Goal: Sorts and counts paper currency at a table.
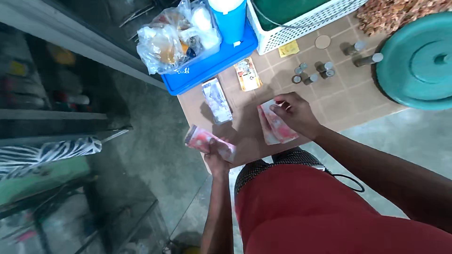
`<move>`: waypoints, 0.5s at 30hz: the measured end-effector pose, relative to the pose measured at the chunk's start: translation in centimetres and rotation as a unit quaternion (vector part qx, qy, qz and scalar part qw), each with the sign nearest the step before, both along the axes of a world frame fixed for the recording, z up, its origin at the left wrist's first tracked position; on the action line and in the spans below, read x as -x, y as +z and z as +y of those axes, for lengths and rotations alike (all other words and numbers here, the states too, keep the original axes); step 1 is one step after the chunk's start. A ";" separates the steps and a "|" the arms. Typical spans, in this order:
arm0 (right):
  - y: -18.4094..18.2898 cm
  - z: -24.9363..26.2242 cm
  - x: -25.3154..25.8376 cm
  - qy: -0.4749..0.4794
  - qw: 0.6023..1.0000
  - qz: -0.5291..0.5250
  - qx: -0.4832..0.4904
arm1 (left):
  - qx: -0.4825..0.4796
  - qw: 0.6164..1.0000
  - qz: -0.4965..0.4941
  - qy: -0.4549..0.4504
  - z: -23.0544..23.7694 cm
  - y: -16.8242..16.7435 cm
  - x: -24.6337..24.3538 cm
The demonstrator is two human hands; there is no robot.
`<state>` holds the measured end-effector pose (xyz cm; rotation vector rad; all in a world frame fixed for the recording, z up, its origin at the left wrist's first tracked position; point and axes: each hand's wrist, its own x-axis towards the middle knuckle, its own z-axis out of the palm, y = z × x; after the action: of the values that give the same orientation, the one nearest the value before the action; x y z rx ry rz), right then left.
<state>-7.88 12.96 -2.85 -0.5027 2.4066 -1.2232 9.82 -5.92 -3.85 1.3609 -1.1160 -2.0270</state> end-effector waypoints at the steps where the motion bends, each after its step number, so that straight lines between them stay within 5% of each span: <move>1: 0.5 -1.6 -0.1 0.018 1.000 -0.018 0.018 | 0.001 1.000 0.010 0.016 -0.6 0.0 -0.3; 4: 1.2 -8.0 0.4 0.073 0.987 -0.141 -0.039 | 0.006 0.999 0.022 0.044 -1.0 0.8 -1.0; 10: -3.0 -17.3 -0.2 0.085 0.975 -0.070 -0.194 | -0.033 0.993 0.049 0.098 0.1 0.6 -5.1; 15: -4.8 -16.4 0.8 0.023 0.989 -0.112 -0.091 | -0.050 0.983 0.040 0.169 -0.4 -0.2 -10.1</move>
<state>-8.71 -3.42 -7.64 -0.3426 2.2736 -0.9719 19.88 -6.32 -4.07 1.3955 -0.6993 -1.8888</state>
